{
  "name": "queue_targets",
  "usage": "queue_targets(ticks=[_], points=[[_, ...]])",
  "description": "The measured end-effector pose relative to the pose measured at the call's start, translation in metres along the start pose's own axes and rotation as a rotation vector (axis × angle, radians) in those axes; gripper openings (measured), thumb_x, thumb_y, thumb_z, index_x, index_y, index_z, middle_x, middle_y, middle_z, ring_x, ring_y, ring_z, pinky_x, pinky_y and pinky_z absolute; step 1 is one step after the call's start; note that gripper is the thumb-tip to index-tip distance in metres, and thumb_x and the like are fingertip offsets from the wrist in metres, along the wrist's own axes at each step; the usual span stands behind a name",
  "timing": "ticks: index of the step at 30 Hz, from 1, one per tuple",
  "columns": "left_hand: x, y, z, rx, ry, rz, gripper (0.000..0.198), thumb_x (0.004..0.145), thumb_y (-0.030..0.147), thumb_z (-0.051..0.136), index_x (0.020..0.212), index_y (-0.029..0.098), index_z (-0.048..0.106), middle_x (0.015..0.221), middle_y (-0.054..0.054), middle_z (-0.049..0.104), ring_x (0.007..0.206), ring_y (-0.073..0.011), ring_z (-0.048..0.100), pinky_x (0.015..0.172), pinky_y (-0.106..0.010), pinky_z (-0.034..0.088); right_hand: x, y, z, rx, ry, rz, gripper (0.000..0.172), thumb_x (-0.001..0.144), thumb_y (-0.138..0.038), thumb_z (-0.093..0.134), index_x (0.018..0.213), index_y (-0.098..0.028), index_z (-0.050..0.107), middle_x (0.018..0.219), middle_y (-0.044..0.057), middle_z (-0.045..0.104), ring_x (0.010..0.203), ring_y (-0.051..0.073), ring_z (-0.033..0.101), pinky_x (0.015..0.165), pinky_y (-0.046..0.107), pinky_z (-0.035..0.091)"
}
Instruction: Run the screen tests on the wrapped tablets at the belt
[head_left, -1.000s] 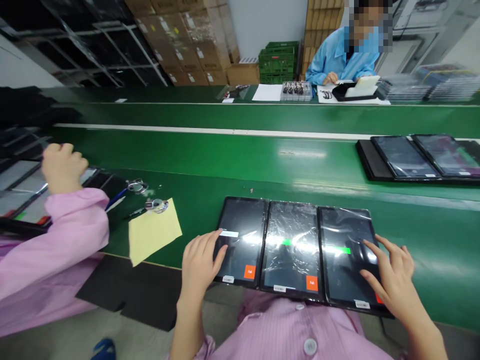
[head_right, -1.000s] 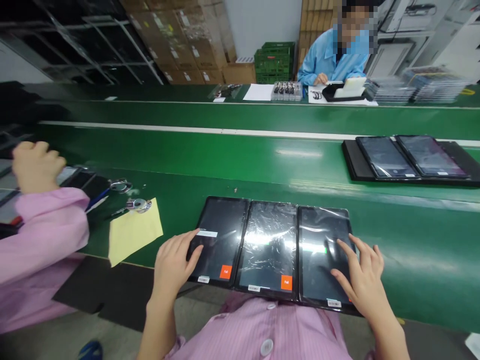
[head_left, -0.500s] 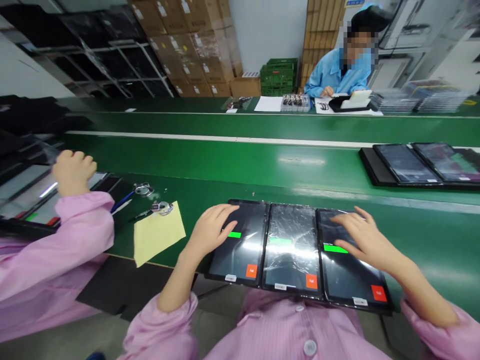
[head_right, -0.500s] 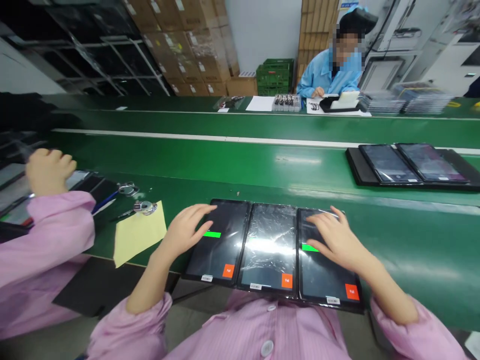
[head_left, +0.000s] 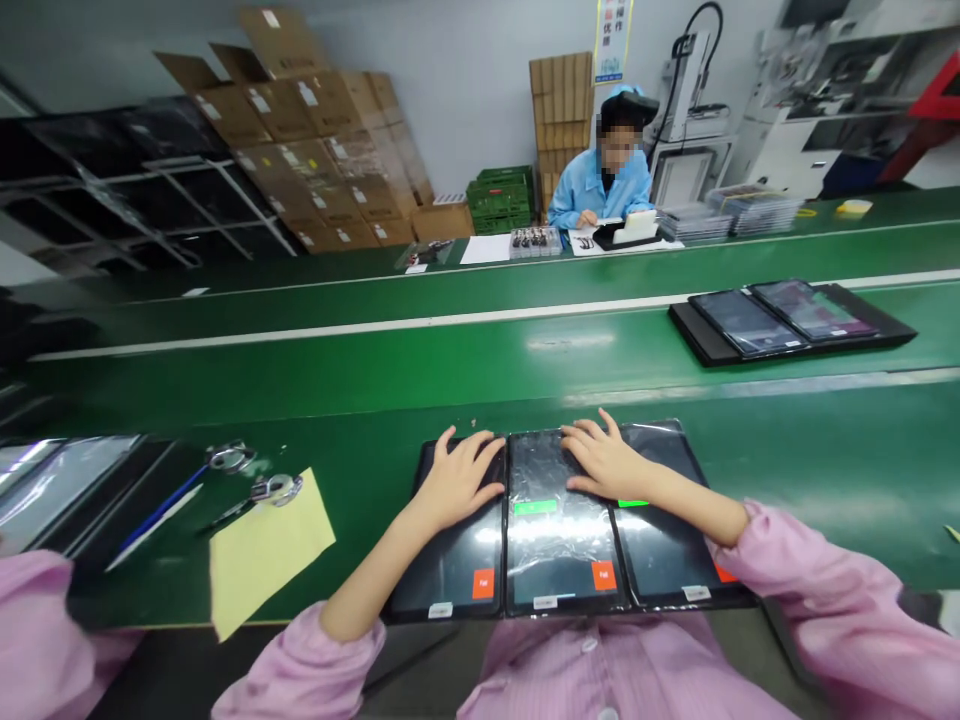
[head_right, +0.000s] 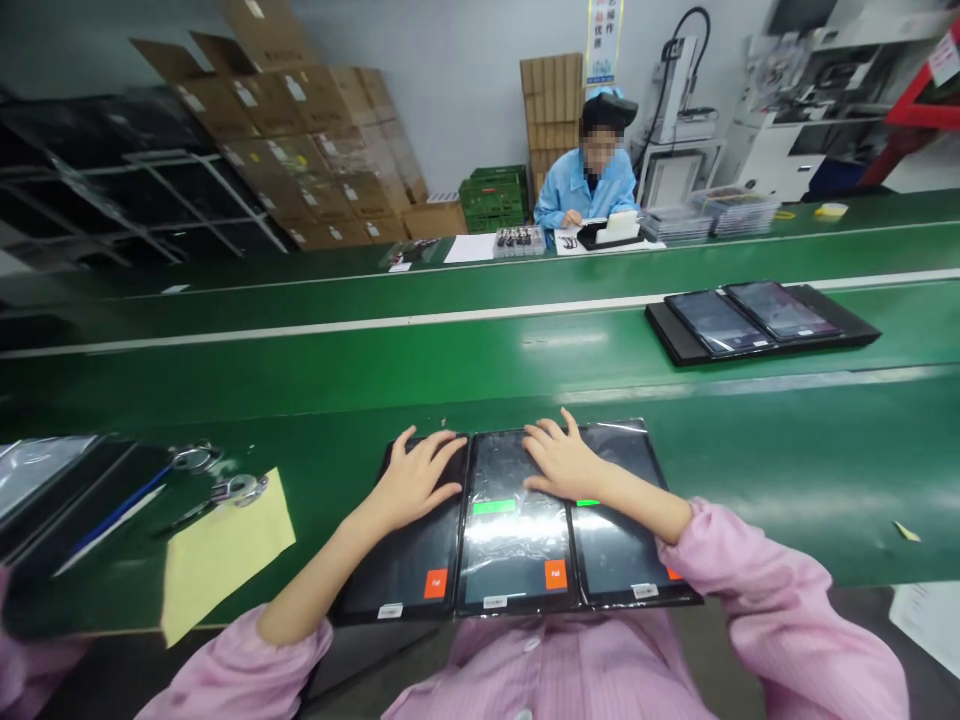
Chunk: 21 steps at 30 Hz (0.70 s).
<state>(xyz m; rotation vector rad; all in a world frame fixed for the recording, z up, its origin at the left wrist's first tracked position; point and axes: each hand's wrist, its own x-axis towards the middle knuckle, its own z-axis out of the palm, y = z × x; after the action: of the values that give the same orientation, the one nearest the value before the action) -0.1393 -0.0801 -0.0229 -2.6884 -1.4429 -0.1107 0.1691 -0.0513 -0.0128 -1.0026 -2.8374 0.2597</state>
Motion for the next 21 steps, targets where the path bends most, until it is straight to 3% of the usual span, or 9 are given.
queue_targets(ticks=[3, 6, 10, 12, 16, 21], points=[[0.003, -0.002, -0.001, -0.074, -0.028, 0.075, 0.055, 0.096, 0.050, 0.049, 0.141, 0.019, 0.045, 0.141, -0.016, 0.055, 0.131, -0.0305, 0.051, 0.112, -0.053, 0.036, -0.001, 0.004, -0.006, 0.043, -0.051, -0.015, 0.044, 0.095, -0.047, 0.061, 0.124, -0.014, 0.058, 0.129, 0.020, 0.060, 0.125, 0.036, 0.048, 0.114, 0.071, 0.014], [-0.015, 0.004, -0.006, -0.175, -0.049, 0.164, 0.043, 0.095, 0.046, 0.052, 0.131, 0.021, 0.052, 0.126, -0.010, 0.065, 0.117, -0.0248, 0.060, 0.102, -0.040, 0.045, -0.023, 0.018, -0.011, 0.128, -0.049, -0.049, 0.038, 0.097, -0.048, 0.058, 0.121, -0.018, 0.058, 0.115, 0.013, 0.067, 0.114, 0.030, 0.056, 0.117, 0.065, 0.016], [-0.048, 0.006, -0.013, -0.171, 0.019, 0.124, 0.031, 0.097, 0.042, 0.048, 0.118, 0.024, 0.060, 0.112, -0.006, 0.070, 0.100, -0.0224, 0.065, 0.093, -0.038, 0.048, -0.064, 0.046, -0.011, 0.014, 0.038, 0.121, 0.043, 0.098, -0.048, 0.051, 0.129, -0.018, 0.056, 0.135, 0.019, 0.058, 0.131, 0.039, 0.044, 0.110, 0.074, 0.019], [-0.055, 0.000, -0.014, -0.142, 0.073, 0.064, 0.032, 0.099, 0.042, 0.044, 0.118, 0.023, 0.061, 0.111, -0.007, 0.071, 0.098, -0.0231, 0.066, 0.092, -0.038, 0.048, -0.078, 0.057, -0.012, 0.010, 0.019, 0.130, 0.044, 0.099, -0.048, 0.050, 0.131, -0.019, 0.055, 0.131, 0.018, 0.061, 0.130, 0.039, 0.045, 0.108, 0.075, 0.020], [-0.048, -0.012, -0.012, -0.118, 0.122, -0.062, 0.034, 0.101, 0.041, 0.038, 0.115, 0.022, 0.062, 0.105, -0.007, 0.073, 0.096, -0.0239, 0.067, 0.087, -0.039, 0.049, -0.083, 0.062, -0.018, 0.044, 0.023, 0.112, 0.034, 0.100, -0.046, 0.049, 0.121, -0.021, 0.057, 0.118, 0.014, 0.067, 0.116, 0.034, 0.055, 0.109, 0.068, 0.027], [-0.031, -0.013, -0.010, -0.101, 0.097, -0.142, 0.034, 0.101, 0.043, 0.040, 0.115, 0.021, 0.063, 0.108, -0.008, 0.071, 0.101, -0.0258, 0.066, 0.090, -0.041, 0.049, -0.080, 0.059, -0.027, -0.061, 0.018, 0.182, 0.030, 0.099, -0.042, 0.051, 0.115, -0.017, 0.058, 0.113, 0.017, 0.068, 0.104, 0.035, 0.057, 0.096, 0.062, 0.038]])
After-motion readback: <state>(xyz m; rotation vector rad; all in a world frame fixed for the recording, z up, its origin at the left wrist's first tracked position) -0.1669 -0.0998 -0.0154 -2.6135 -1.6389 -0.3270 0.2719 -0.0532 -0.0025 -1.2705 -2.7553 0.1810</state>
